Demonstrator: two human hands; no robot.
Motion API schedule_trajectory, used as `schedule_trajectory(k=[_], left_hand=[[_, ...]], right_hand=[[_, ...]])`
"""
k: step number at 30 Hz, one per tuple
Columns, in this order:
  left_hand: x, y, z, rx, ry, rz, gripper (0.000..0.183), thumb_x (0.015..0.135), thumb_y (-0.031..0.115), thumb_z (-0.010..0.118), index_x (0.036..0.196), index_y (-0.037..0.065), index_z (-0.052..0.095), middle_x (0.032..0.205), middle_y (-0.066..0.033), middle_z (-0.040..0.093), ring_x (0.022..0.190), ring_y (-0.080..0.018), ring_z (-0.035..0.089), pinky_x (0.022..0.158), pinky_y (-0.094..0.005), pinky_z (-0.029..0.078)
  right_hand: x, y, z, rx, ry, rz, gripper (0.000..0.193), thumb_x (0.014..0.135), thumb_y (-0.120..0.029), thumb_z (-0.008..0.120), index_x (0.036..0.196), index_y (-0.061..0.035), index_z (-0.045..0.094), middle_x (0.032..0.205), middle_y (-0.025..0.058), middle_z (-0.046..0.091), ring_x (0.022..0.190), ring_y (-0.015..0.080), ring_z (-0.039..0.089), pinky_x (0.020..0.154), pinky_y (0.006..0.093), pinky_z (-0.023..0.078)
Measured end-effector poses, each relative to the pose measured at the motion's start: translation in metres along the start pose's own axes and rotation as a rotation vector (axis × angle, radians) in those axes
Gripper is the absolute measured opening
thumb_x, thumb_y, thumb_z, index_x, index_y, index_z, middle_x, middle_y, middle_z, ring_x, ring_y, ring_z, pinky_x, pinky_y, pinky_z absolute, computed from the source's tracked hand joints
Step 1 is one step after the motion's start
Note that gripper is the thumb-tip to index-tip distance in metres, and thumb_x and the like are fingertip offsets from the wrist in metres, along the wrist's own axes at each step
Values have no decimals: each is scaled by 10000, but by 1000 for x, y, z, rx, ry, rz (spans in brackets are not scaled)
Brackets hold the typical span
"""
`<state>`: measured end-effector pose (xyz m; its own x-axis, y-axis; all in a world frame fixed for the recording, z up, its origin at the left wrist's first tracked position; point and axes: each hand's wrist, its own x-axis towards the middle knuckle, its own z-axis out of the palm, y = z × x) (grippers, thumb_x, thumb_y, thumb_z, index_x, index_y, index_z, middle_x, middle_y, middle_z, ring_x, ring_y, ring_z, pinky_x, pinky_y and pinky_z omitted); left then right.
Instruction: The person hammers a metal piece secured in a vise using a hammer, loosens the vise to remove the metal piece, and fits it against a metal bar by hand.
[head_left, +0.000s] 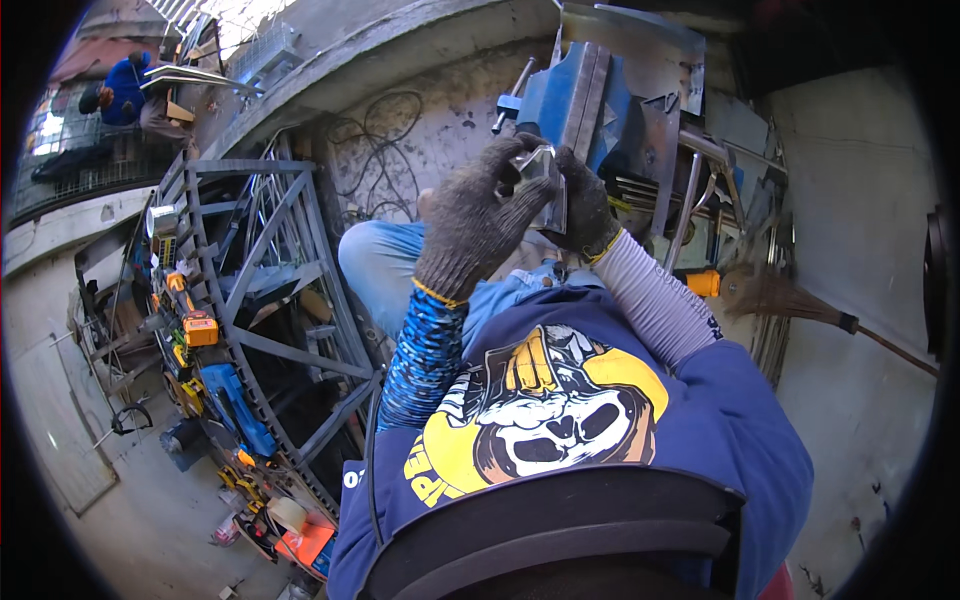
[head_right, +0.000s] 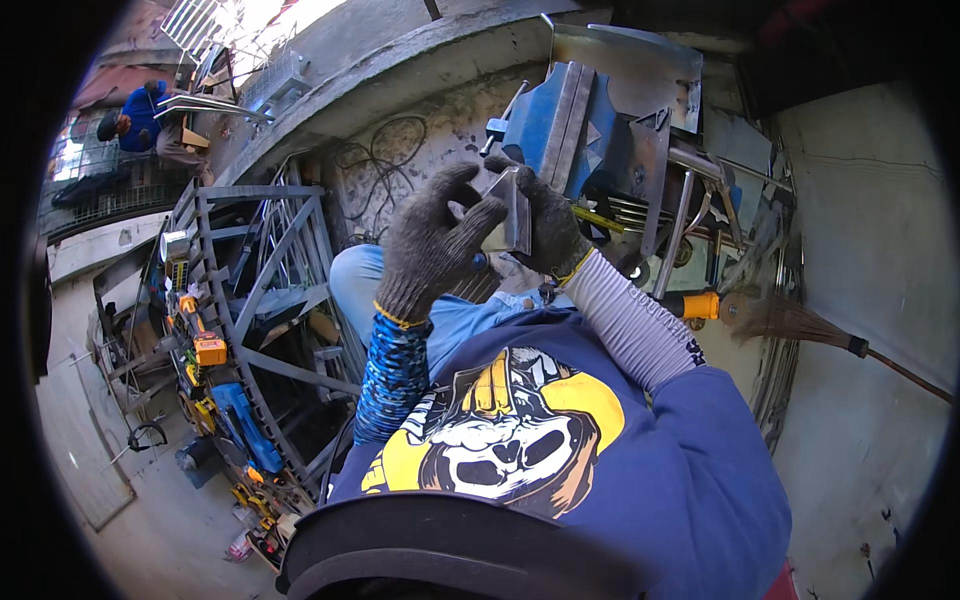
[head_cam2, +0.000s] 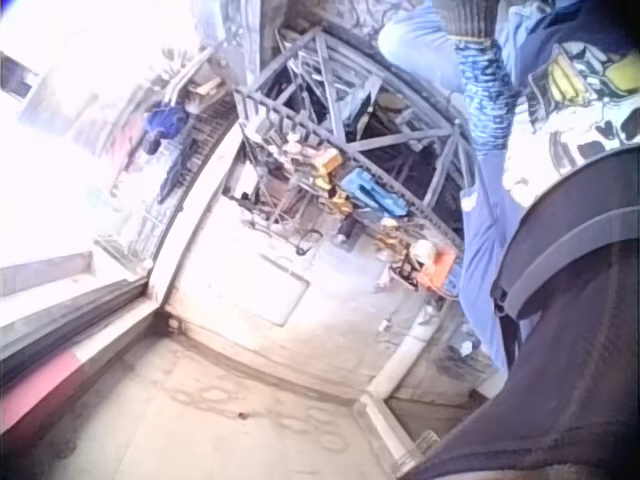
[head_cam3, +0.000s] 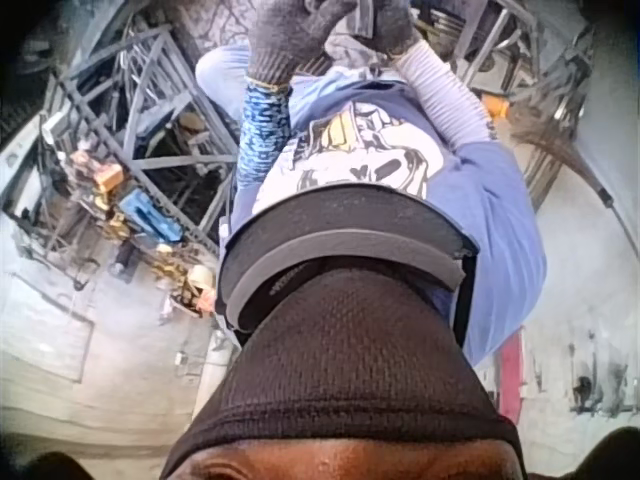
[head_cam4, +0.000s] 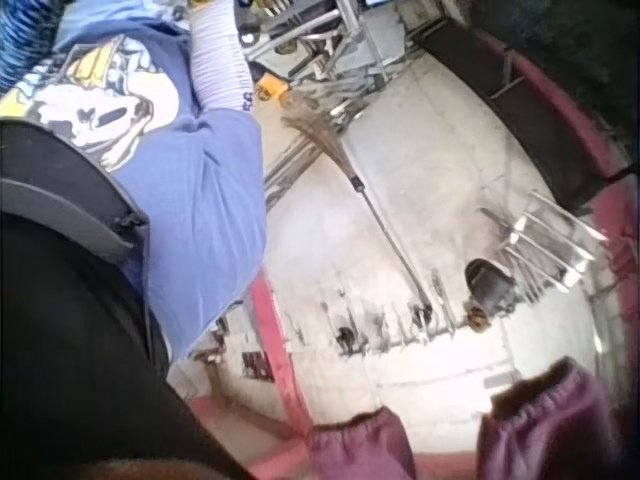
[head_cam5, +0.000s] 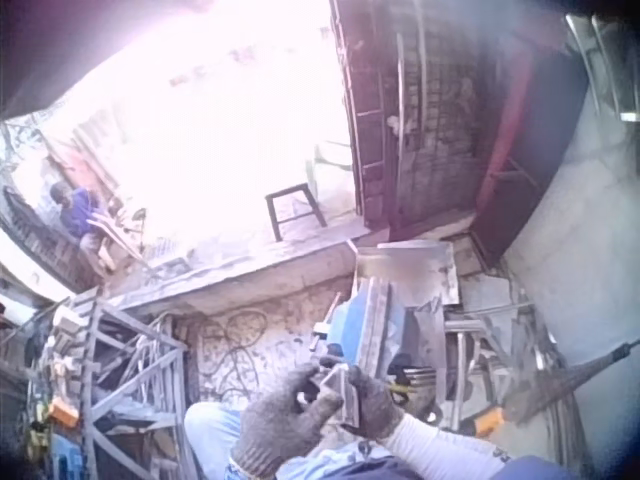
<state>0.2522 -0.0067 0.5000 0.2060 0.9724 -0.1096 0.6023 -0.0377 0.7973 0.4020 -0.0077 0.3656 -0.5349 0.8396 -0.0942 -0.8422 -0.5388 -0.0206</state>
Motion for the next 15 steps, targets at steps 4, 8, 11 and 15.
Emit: schedule_trajectory(k=[4, 8, 11, 15], left_hand=[[-17, -20, -8, 292, -32, 372, 983, 618, 283, 914, 1477, 114, 466, 1442, -189, 517, 1295, -385, 526, 1062, -498, 453], [-13, -35, 18, 352, -20, 444, 933, 631, 267, 853, 1468, 122, 468, 1446, -183, 491, 1397, -403, 425, 1139, -627, 308], [-8, -37, 22, 323, 15, 451, 877, 658, 212, 786, 1469, 118, 464, 1407, -188, 514, 1367, -406, 454, 1126, -660, 299], [0, -43, 23, 305, -32, 463, 935, 637, 273, 830, 1466, 82, 443, 1360, -220, 527, 1300, -421, 507, 1120, -661, 309]], right_hand=[[-14, -11, 16, -71, -103, 90, 713, 936, -199, 695, 1529, -80, 319, 1398, 175, 535, 1318, 323, 541, 1086, 482, 486], [-11, -7, 27, -732, -37, 96, 820, 809, 15, 692, 1535, -73, 320, 1442, 145, 489, 1357, 253, 488, 1121, 370, 441], [-12, -3, 35, -467, 1, 133, 869, 770, 15, 728, 1535, -50, 321, 1430, 128, 492, 1332, 226, 490, 1105, 351, 445], [-7, -11, 34, -761, 41, 109, 895, 759, -52, 795, 1524, -37, 331, 1400, 129, 526, 1312, 225, 508, 1108, 356, 435]])
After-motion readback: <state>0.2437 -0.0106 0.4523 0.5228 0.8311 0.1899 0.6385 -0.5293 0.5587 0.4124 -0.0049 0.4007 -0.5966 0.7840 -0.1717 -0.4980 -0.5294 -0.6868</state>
